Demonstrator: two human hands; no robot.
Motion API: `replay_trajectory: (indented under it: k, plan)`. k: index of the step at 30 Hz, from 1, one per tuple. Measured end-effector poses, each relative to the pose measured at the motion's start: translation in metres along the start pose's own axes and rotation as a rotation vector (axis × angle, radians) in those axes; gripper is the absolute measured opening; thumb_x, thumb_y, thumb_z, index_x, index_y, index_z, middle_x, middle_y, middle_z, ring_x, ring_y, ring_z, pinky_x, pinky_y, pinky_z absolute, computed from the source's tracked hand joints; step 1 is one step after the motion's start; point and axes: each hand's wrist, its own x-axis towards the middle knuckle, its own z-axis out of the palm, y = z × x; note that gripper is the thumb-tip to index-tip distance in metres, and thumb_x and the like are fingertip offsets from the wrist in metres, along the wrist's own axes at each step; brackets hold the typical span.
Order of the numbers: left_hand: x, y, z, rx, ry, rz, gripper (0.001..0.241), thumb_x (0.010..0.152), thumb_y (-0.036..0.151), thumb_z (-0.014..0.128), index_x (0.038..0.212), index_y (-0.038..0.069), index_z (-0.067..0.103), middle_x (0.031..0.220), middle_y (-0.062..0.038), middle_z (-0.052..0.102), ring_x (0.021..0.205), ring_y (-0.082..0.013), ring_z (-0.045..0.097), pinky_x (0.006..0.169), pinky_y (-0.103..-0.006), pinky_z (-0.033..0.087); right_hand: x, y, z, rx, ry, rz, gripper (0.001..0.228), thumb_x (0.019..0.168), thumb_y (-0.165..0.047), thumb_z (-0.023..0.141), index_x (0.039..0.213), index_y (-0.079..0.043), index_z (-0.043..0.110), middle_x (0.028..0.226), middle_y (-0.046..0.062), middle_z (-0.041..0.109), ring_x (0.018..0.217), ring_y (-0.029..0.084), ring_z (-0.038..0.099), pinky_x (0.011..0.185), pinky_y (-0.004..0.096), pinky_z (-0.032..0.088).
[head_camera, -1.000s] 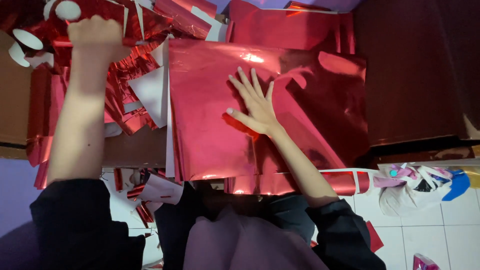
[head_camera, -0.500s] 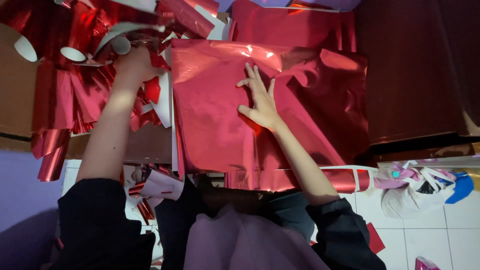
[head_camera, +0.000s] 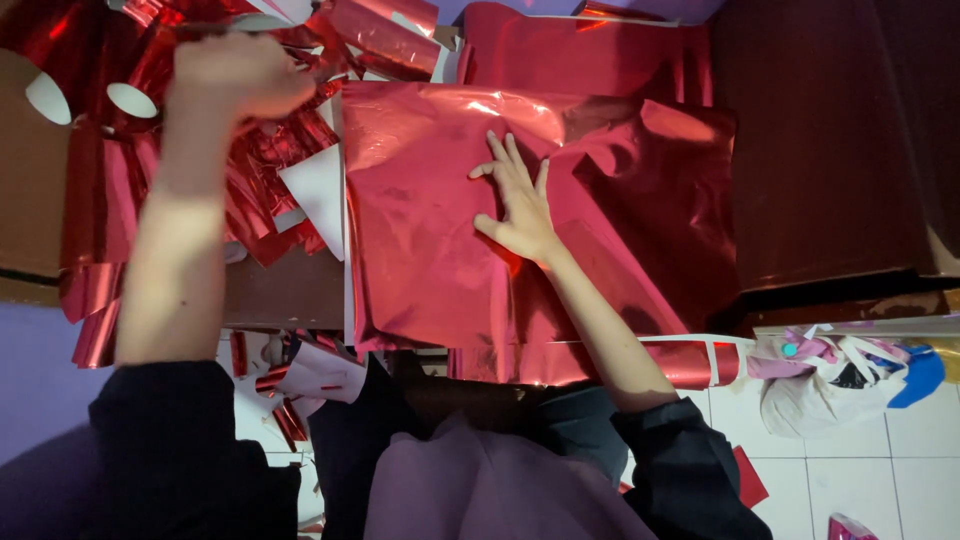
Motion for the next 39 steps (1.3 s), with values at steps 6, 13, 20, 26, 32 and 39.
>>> replay_trajectory:
  k: [6, 13, 20, 26, 32, 39]
  plan:
    - [0.054, 0.09, -0.021, -0.4, -0.054, 0.523, 0.038, 0.107, 0.036, 0.054, 0.109, 0.009, 0.081, 0.065, -0.007, 0.06, 0.052, -0.0253, 0.046, 0.048, -0.0463, 0.037, 0.0, -0.004, 0.001, -0.014, 0.008, -0.012, 0.057, 0.074, -0.026, 0.074, 0.129, -0.018, 0.06, 0.182, 0.012, 0.025, 0.171, 0.042, 0.009, 0.126, 0.084, -0.005]
    - [0.155, 0.27, 0.085, -0.182, 0.45, 0.431, 0.072, 0.088, 0.001, 0.077, 0.153, 0.03, 0.067, 0.138, -0.023, 0.056, 0.115, -0.0424, 0.058, 0.101, -0.0738, 0.029, -0.004, -0.003, 0.005, -0.031, 0.066, -0.024, 0.062, 0.073, -0.03, 0.078, 0.132, -0.018, 0.061, 0.181, 0.01, 0.025, 0.171, 0.041, 0.01, 0.124, 0.089, -0.002]
    - [0.117, 0.294, 0.058, -0.351, 0.603, 0.592, 0.039, 0.084, 0.048, 0.096, 0.108, 0.018, 0.089, 0.092, -0.006, 0.08, 0.074, -0.0264, 0.075, 0.077, -0.0512, 0.06, -0.003, -0.007, 0.003, 0.197, 0.119, -0.047, 0.054, 0.069, -0.016, 0.08, 0.122, -0.013, 0.068, 0.175, 0.017, 0.04, 0.169, 0.041, 0.02, 0.132, 0.08, 0.006]
    - [0.136, 0.278, 0.079, -0.507, 0.15, 0.554, 0.03, 0.087, 0.028, 0.093, 0.113, 0.014, 0.087, 0.096, -0.008, 0.083, 0.087, -0.0333, 0.078, 0.086, -0.0532, 0.059, -0.009, -0.001, -0.01, 1.063, 0.3, -0.052, 0.044, 0.084, 0.019, 0.056, 0.118, -0.004, 0.072, 0.144, 0.013, 0.066, 0.133, 0.026, 0.064, 0.108, 0.034, 0.062]
    - [0.12, 0.23, 0.041, -0.935, 0.361, 1.0, 0.019, 0.093, 0.004, 0.089, 0.111, -0.001, 0.083, 0.095, -0.009, 0.082, 0.081, -0.0204, 0.075, 0.076, -0.0336, 0.06, -0.038, -0.001, -0.089, 1.397, 0.388, 0.154, 0.016, 0.103, -0.014, 0.067, 0.116, -0.004, 0.069, 0.117, 0.015, 0.074, 0.095, 0.022, 0.068, 0.073, 0.034, 0.059]
    - [0.128, 0.133, 0.011, -1.195, 0.182, 0.719, 0.028, 0.105, 0.019, 0.082, 0.129, 0.006, 0.075, 0.113, -0.006, 0.079, 0.095, -0.0159, 0.075, 0.083, -0.0289, 0.062, -0.095, 0.033, -0.15, 0.394, 1.097, -0.055, 0.012, 0.097, -0.01, 0.08, 0.091, 0.0, 0.075, 0.064, 0.016, 0.065, 0.045, 0.02, 0.058, 0.047, 0.029, 0.045]
